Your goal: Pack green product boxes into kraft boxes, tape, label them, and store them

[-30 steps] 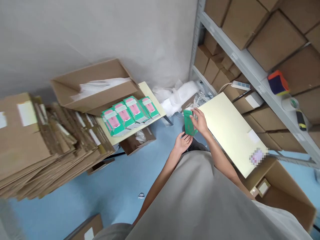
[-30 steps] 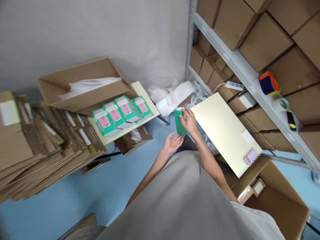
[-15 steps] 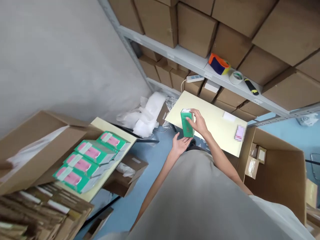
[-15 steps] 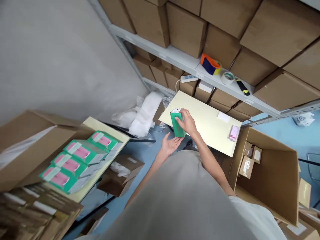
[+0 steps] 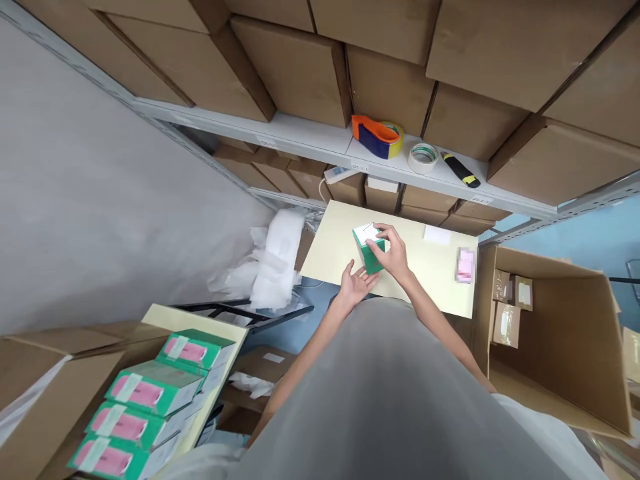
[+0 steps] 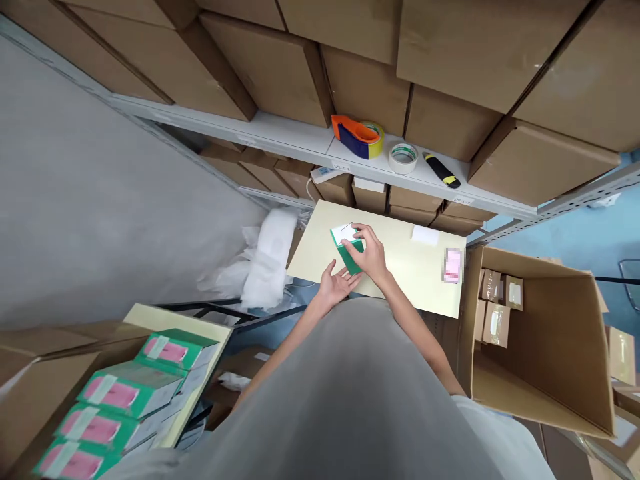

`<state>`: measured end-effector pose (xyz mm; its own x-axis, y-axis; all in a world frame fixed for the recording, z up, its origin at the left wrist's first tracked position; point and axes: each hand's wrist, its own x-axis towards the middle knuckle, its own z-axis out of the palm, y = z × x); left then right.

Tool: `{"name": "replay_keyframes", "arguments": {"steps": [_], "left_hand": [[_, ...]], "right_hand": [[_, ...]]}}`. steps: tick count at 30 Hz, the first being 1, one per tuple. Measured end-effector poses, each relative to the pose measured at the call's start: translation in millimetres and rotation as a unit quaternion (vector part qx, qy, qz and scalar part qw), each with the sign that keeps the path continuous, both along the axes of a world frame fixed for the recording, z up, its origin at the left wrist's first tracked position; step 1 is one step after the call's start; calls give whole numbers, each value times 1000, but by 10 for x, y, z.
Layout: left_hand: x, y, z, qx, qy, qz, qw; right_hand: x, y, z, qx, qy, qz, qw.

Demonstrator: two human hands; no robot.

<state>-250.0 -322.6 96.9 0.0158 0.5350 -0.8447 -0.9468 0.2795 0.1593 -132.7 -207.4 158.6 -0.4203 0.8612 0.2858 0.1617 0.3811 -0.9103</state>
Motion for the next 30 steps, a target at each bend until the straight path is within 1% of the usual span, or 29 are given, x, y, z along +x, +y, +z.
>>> {"name": "replay_keyframes", "arguments": {"steps": [3, 5, 8, 11, 13, 17, 19, 21, 24, 26, 30], "left_hand": [[-83, 76, 9, -25, 40, 0, 999], [-163, 96, 31, -40, 76, 11, 996], [-281, 124, 89, -48, 149, 37, 987], [-348, 164, 191, -28, 244, 38, 969], [-357, 194, 296, 5, 318, 14, 948], [-316, 230, 580, 75, 445, -35, 892], [-280, 226, 720, 118, 487, -57, 863], [-239, 215, 830, 161, 526, -88, 831], [-177, 210, 917, 207, 572, -128, 784], [-132, 228, 942, 229, 576, -150, 770], [-22, 328, 996, 265, 547, -189, 771]], "right_hand": [[147, 33, -45, -25, 11, -48, 998], [239, 46, -107, -56, 9, -74, 996], [353, 99, -253, -121, 14, -103, 987], [427, 198, -456, -175, 39, -125, 976], [447, 267, -604, -207, 52, -146, 966], [445, 345, -853, -276, 56, -183, 942], [441, 345, -938, -297, 65, -195, 933], [449, 329, -998, -311, 77, -202, 925], [499, 289, -1052, -337, 93, -195, 917], [563, 260, -1072, -355, 97, -179, 912], [736, 186, -1095, -394, 74, -173, 900]]}}
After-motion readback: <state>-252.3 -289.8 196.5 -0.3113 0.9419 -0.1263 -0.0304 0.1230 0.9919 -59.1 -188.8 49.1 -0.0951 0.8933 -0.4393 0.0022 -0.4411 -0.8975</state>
